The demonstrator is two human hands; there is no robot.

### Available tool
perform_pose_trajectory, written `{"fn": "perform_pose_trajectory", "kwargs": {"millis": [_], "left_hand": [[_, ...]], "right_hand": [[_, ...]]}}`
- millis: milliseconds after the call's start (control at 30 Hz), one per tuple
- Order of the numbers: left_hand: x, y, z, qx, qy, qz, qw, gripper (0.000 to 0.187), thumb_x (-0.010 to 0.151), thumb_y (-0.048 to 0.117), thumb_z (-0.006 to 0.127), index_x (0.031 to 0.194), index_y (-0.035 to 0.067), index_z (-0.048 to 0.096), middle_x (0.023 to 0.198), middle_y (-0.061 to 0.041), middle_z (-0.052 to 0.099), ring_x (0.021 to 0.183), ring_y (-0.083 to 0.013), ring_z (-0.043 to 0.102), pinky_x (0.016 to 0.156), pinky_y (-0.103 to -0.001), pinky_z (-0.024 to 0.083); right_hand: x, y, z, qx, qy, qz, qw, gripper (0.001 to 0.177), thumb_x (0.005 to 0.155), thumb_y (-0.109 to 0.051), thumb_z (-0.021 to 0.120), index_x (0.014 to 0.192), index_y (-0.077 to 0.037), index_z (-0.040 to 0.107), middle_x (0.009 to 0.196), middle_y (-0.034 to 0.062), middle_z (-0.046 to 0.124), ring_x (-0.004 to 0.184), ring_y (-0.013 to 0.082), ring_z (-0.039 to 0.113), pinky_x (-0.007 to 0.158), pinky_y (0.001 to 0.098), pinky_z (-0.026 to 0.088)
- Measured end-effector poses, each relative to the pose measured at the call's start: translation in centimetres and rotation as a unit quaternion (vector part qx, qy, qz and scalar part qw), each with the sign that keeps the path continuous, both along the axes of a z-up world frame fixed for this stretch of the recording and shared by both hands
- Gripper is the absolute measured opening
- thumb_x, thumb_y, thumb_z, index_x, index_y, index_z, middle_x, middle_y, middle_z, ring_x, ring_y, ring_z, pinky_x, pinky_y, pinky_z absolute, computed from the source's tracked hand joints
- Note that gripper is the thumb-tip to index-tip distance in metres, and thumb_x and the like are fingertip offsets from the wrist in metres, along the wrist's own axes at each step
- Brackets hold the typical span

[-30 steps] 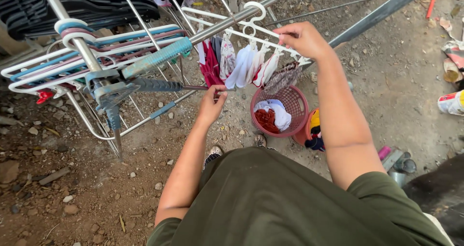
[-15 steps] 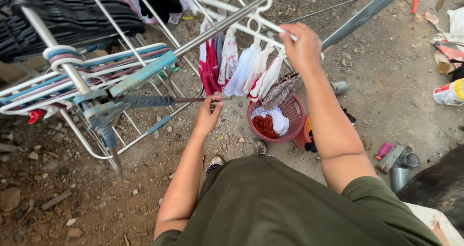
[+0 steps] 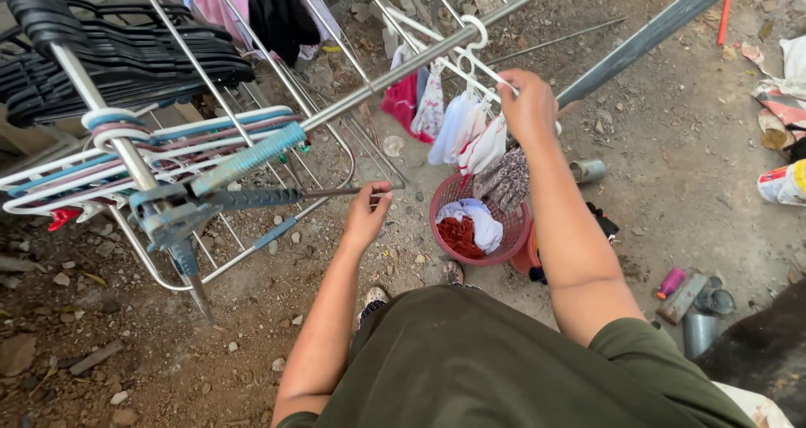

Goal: Hanging laundry on a clothes drying rack in an outdoor area.

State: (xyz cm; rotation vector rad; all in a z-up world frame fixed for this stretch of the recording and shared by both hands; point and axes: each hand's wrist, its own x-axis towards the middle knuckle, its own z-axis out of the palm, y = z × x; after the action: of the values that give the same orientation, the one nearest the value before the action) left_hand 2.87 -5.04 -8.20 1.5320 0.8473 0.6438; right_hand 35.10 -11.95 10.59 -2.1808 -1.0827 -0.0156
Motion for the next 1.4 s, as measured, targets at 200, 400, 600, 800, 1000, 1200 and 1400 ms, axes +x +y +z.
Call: {"fn": "perform_pose_trajectory", "kwargs": {"millis": [200, 400, 600, 800, 1000, 1200, 1400], "left_hand": [[-0.5, 0.6, -1.0, -0.014, -0.004, 0.006, 1.000, 0.029, 0.097, 0.018, 0.066, 0.121, 0.004, 0.063, 0.106, -0.004, 0.071, 0.088, -0.0131, 0.067, 0.077, -0.029, 0.056], [-1.9, 1.2, -1.1, -0.019, 0.007, 0.001, 1.000, 0.029, 0.098, 0.020, 0.066, 0.121, 0.004, 0.063, 0.107, -0.004, 0.071, 0.090, -0.0139, 0.067, 0.079, -0.031, 0.055], [-3.8, 2.5, 0.4, -0.008, 0.042, -0.005, 0.999, 0.029, 0.097, 0.023, 0.066, 0.122, 0.007, 0.064, 0.108, -0.003, 0.071, 0.091, -0.0143, 0.068, 0.080, -0.031, 0.056], [-5.2, 3.8, 1.0, 0.009, 0.000, -0.026, 1.000, 0.029, 0.100, 0.022, 0.066, 0.124, 0.006, 0.064, 0.105, -0.004, 0.071, 0.092, -0.0160, 0.068, 0.081, -0.031, 0.056], [-6.2, 2.7, 21.4, 0.129, -0.124, -0.125, 0.976, 0.032, 0.099, 0.019, 0.066, 0.128, 0.005, 0.062, 0.123, -0.008, 0.062, 0.110, -0.0178, 0.065, 0.089, -0.034, 0.056], [-4.4, 10.3, 33.0, 0.444, -0.004, 0.045, 0.895, 0.033, 0.095, 0.015, 0.072, 0.124, 0.007, 0.059, 0.118, -0.018, 0.064, 0.112, -0.0407, 0.062, 0.095, -0.046, 0.050], [-3.8, 19.5, 34.4, 0.363, 0.259, 0.105, 0.889, 0.055, 0.090, 0.033, 0.074, 0.132, 0.007, 0.050, 0.124, -0.021, 0.062, 0.110, -0.0455, 0.059, 0.091, -0.053, 0.047]], "right_hand": [[1.5, 0.2, -2.3, 0.039, -0.054, 0.045, 0.997, 0.023, 0.093, -0.010, 0.072, 0.116, -0.009, 0.071, 0.107, 0.0162, 0.072, 0.098, 0.0366, 0.069, 0.081, 0.0459, 0.052], [-0.3, 0.2, -3.4, 0.032, -0.116, 0.042, 0.992, 0.047, 0.088, -0.006, 0.074, 0.133, -0.004, 0.061, 0.116, 0.0176, 0.062, 0.109, 0.0402, 0.057, 0.094, 0.0489, 0.044], [-5.7, 0.9, -2.2, 0.102, -0.168, 0.011, 0.980, 0.030, 0.093, -0.006, 0.075, 0.120, -0.005, 0.065, 0.120, 0.0174, 0.057, 0.116, 0.0365, 0.050, 0.101, 0.0479, 0.039], [-11.6, 2.5, -2.0, 0.149, -0.145, 0.075, 0.975, 0.013, 0.090, -0.005, 0.072, 0.102, -0.006, 0.068, 0.105, 0.0134, 0.061, 0.105, 0.0328, 0.056, 0.093, 0.0445, 0.045], [-15.0, 6.1, 4.0, 0.178, 0.091, 0.156, 0.967, 0.006, 0.100, -0.009, 0.070, 0.097, -0.003, 0.068, 0.079, 0.0030, 0.068, 0.068, 0.0082, 0.059, 0.063, 0.0268, 0.047], [-16.9, 17.2, 11.6, 0.190, 0.094, 0.352, 0.912, 0.006, 0.100, -0.004, 0.066, 0.106, -0.002, 0.068, 0.090, 0.0040, 0.072, 0.080, 0.0071, 0.064, 0.070, 0.0248, 0.053], [-15.0, 38.3, 6.7, 0.101, 0.151, 0.413, 0.893, 0.026, 0.093, -0.009, 0.066, 0.119, -0.006, 0.064, 0.097, 0.0088, 0.072, 0.087, 0.0162, 0.076, 0.077, 0.0308, 0.058]]}}
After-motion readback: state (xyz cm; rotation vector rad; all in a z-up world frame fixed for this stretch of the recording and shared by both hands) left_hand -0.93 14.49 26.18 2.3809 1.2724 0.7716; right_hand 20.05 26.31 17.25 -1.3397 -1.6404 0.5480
